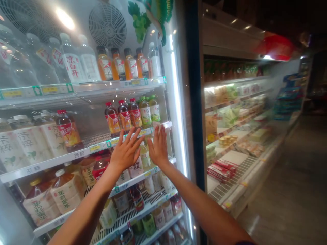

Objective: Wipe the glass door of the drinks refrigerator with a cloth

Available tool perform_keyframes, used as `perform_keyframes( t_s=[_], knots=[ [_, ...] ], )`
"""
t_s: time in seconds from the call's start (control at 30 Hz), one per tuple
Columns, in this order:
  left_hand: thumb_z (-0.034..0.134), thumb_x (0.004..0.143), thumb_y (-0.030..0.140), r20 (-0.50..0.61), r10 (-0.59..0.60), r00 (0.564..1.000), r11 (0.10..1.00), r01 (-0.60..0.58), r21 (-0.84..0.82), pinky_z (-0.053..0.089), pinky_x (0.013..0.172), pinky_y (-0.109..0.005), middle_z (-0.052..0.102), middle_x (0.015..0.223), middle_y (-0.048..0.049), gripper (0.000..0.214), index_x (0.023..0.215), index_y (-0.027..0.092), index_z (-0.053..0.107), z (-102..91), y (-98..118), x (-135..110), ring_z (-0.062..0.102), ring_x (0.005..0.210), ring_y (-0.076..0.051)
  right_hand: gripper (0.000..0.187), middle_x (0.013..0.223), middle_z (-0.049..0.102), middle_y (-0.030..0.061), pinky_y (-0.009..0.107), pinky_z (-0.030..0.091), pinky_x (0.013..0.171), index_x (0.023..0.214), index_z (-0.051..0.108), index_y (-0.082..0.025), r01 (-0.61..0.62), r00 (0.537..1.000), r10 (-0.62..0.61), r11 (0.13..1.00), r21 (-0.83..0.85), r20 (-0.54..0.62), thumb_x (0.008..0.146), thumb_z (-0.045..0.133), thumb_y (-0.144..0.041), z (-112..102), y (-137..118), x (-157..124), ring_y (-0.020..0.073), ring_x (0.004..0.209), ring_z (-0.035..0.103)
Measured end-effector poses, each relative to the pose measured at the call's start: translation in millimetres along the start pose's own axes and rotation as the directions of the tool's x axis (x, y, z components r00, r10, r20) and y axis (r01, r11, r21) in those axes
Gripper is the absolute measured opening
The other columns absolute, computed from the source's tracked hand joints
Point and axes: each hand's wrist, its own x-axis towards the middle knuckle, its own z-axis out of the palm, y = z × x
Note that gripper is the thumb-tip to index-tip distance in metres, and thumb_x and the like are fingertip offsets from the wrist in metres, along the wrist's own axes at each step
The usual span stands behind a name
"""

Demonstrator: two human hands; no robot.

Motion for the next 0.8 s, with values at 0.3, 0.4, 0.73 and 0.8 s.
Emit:
perform_keyframes(
  t_s=[0.3,0.4,0.73,0.8],
  knots=[
    [0.045,0.1,0.038,0.008,-0.002,1.0,1.0,0.002,0.03,0.016,0.13,-0.063,0.02,0.171,-0.01,0.063,0.159,0.02,0.033,-1.6,-1,-1,0.013,0.159,-0.032,0.08,0.173,-0.009,0.011,0.065,0.027,0.125,0.165,-0.01,-0.02,0.154,0.972,-0.172,0.981,0.117,0.16,0.105,0.039,-0.041,12,-24,-100,0.0337,0.16,-0.001],
    [0.045,0.1,0.038,-0.005,0.002,1.0,0.999,-0.001,0.047,0.016,0.13,-0.063,0.022,0.171,-0.0101,0.062,0.158,0.02,0.035,-0.9,-1,-1,0.014,0.159,-0.032,0.075,0.174,-0.007,0.0105,0.067,0.022,0.125,0.164,-0.016,-0.025,0.079,0.995,-0.084,0.991,0.107,0.045,0.108,0.031,-0.041,6,-9,-32,0.0321,0.16,-0.002],
    [0.046,0.099,0.039,-0.013,0.031,0.999,0.999,-0.031,0.013,0.017,0.13,-0.06,0.032,0.168,-0.0067,0.061,0.157,0.026,0.035,-19.0,-8,-9,0.022,0.158,-0.029,0.081,0.173,-0.012,0.0105,0.066,0.026,0.125,0.164,-0.016,-0.023,0.164,0.978,-0.177,0.98,0.116,0.111,0.106,0.036,-0.045,1,-22,-68,0.0341,0.16,-0.002],
    [0.049,0.098,0.041,-0.02,0.035,0.999,0.999,-0.035,0.017,0.012,0.13,-0.061,0.03,0.169,-0.0056,0.06,0.155,0.028,0.038,-36.2,-23,-17,0.018,0.159,-0.029,0.083,0.173,-0.012,0.0111,0.065,0.027,0.124,0.163,-0.019,-0.022,0.195,0.967,-0.205,0.977,0.083,0.151,0.106,0.036,-0.047,-6,-25,-56,0.0344,0.16,-0.002]
  ],
)
